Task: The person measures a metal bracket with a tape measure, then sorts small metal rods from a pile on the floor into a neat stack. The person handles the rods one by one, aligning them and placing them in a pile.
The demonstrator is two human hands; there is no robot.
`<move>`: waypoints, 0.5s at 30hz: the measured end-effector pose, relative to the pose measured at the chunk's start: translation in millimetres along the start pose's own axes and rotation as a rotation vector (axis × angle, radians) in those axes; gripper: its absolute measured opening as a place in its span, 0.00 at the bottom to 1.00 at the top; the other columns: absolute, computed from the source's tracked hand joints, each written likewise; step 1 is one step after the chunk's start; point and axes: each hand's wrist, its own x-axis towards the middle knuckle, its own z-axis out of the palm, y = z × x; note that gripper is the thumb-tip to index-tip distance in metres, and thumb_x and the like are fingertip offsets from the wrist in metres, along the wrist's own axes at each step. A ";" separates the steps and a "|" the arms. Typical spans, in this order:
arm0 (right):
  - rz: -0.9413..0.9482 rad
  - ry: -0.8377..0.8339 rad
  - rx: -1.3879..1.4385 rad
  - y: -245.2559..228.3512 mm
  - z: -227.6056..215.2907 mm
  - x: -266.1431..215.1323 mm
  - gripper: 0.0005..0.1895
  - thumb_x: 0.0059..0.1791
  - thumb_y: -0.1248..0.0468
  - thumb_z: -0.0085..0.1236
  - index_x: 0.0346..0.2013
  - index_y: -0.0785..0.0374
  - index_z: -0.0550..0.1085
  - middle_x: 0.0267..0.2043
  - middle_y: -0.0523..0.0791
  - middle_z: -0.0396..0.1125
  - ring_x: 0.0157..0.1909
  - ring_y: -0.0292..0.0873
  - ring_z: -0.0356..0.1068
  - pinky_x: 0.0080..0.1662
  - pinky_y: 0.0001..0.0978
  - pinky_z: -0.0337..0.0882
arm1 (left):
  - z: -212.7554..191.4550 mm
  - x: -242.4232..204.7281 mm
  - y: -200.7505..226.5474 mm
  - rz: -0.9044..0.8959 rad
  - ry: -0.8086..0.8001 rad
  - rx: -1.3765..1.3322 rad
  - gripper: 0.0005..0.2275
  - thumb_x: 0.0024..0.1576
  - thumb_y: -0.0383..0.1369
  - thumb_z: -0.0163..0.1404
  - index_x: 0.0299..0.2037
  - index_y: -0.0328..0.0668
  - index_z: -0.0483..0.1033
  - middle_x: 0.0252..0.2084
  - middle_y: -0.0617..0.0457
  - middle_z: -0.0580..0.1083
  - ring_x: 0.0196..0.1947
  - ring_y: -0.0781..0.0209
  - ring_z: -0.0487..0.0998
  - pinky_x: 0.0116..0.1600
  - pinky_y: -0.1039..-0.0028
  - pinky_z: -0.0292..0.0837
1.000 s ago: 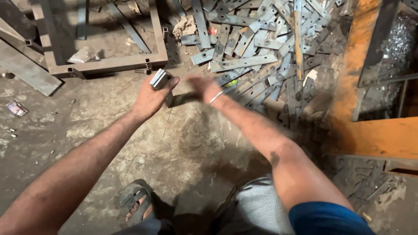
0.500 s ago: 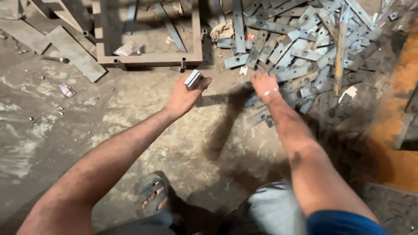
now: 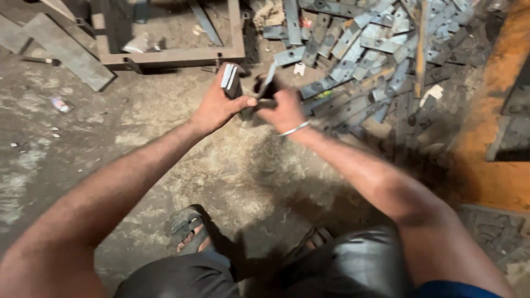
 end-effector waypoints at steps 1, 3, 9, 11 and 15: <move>0.011 0.006 -0.014 2.1 18.1 -10.5 0.29 0.41 0.63 0.69 0.55 0.64 0.71 0.41 0.49 0.75 0.43 0.48 0.77 0.46 0.39 0.75 | 4.7 -6.0 7.5 0.006 -0.009 -0.015 0.27 0.56 0.44 0.67 0.56 0.36 0.67 0.50 0.50 0.72 0.51 0.58 0.73 0.56 0.68 0.72; 0.009 -0.043 0.177 13.2 43.6 -23.0 0.32 0.47 0.59 0.66 0.63 0.63 0.68 0.53 0.50 0.74 0.53 0.50 0.76 0.53 0.40 0.74 | 16.6 -0.4 22.1 0.108 0.096 -0.094 0.31 0.52 0.37 0.67 0.61 0.35 0.65 0.54 0.46 0.70 0.52 0.56 0.70 0.58 0.68 0.69; -0.534 -0.157 -0.320 82.4 13.6 -21.5 0.26 0.47 0.54 0.63 0.53 0.68 0.73 0.52 0.53 0.71 0.54 0.58 0.72 0.54 0.47 0.72 | 22.0 -10.2 13.9 -0.129 0.130 0.020 0.11 0.58 0.33 0.62 0.45 0.38 0.74 0.40 0.52 0.77 0.41 0.64 0.76 0.48 0.71 0.74; -0.335 -0.234 -0.626 165.2 -12.0 -28.1 0.17 0.45 0.60 0.59 0.45 0.66 0.75 0.47 0.53 0.71 0.49 0.57 0.72 0.49 0.48 0.72 | 20.5 -6.8 19.9 -0.228 0.138 -0.062 0.11 0.59 0.35 0.61 0.42 0.38 0.73 0.35 0.54 0.76 0.37 0.66 0.75 0.43 0.72 0.73; -0.037 -0.345 -1.118 241.5 -81.8 -52.5 0.19 0.42 0.66 0.53 0.48 0.62 0.75 0.50 0.47 0.69 0.54 0.51 0.69 0.49 0.47 0.73 | 18.3 -1.4 7.2 -0.265 0.272 -0.129 0.12 0.63 0.38 0.59 0.39 0.38 0.72 0.33 0.58 0.72 0.34 0.70 0.70 0.38 0.75 0.69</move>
